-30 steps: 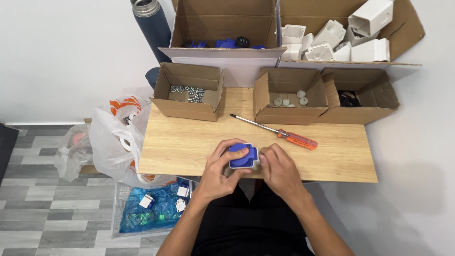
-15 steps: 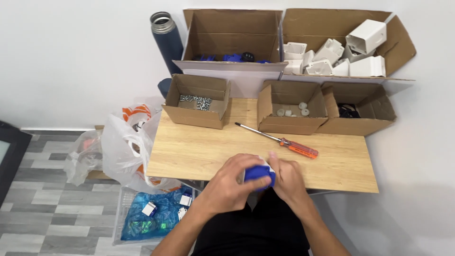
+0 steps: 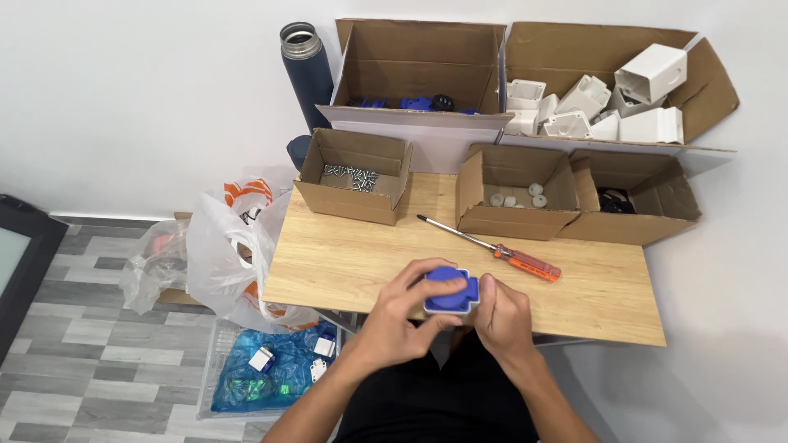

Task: Assembling small electrical components by joining plastic parts and tightening screws with a screwdriver.

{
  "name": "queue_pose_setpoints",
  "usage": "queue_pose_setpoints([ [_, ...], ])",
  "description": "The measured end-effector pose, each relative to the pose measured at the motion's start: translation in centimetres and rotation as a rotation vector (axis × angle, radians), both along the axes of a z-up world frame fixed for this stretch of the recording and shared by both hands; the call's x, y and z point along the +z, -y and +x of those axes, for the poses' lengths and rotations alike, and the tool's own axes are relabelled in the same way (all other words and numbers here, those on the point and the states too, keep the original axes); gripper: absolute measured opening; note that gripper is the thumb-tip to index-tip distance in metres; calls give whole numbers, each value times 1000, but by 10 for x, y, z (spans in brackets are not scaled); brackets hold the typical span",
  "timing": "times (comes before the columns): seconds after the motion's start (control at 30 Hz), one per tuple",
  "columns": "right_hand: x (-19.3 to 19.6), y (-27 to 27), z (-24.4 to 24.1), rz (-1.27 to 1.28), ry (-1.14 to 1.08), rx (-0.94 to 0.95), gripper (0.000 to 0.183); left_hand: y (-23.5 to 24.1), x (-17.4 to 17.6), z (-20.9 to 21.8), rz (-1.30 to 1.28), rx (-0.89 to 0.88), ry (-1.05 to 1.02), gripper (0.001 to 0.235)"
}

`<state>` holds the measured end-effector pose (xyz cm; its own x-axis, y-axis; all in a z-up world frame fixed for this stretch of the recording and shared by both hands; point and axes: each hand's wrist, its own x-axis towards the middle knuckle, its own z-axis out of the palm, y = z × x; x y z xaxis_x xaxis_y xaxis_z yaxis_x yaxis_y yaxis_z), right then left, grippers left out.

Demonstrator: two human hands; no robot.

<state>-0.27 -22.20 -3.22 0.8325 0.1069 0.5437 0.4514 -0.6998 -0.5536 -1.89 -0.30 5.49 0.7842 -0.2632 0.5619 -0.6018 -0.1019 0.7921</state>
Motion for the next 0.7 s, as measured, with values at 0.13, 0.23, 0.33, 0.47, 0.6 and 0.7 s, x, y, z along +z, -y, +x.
queue_pose_setpoints([
  [0.13, 7, -4, 0, 147, -340, -38, 52, 8, -22, 0, 111, 58, 217, 37],
  [0.23, 17, -6, 5, 213, -468, -28, 55, 7, -19, 5, 195, 101, 351, 33],
  [0.33, 38, -7, 5, 150, -531, -13, 59, -6, -22, 14, 200, 38, 247, 37],
  [0.47, 24, 29, 19, -192, 37, -130, 27, -16, -24, 30, 230, 61, 73, 42],
  [0.6, -7, 76, 44, -278, 258, -151, 19, -19, -22, 32, 290, 40, -31, 42],
  [0.7, 0, 86, 43, -270, 238, -118, 24, -19, -16, 35, 329, -11, -74, 45],
])
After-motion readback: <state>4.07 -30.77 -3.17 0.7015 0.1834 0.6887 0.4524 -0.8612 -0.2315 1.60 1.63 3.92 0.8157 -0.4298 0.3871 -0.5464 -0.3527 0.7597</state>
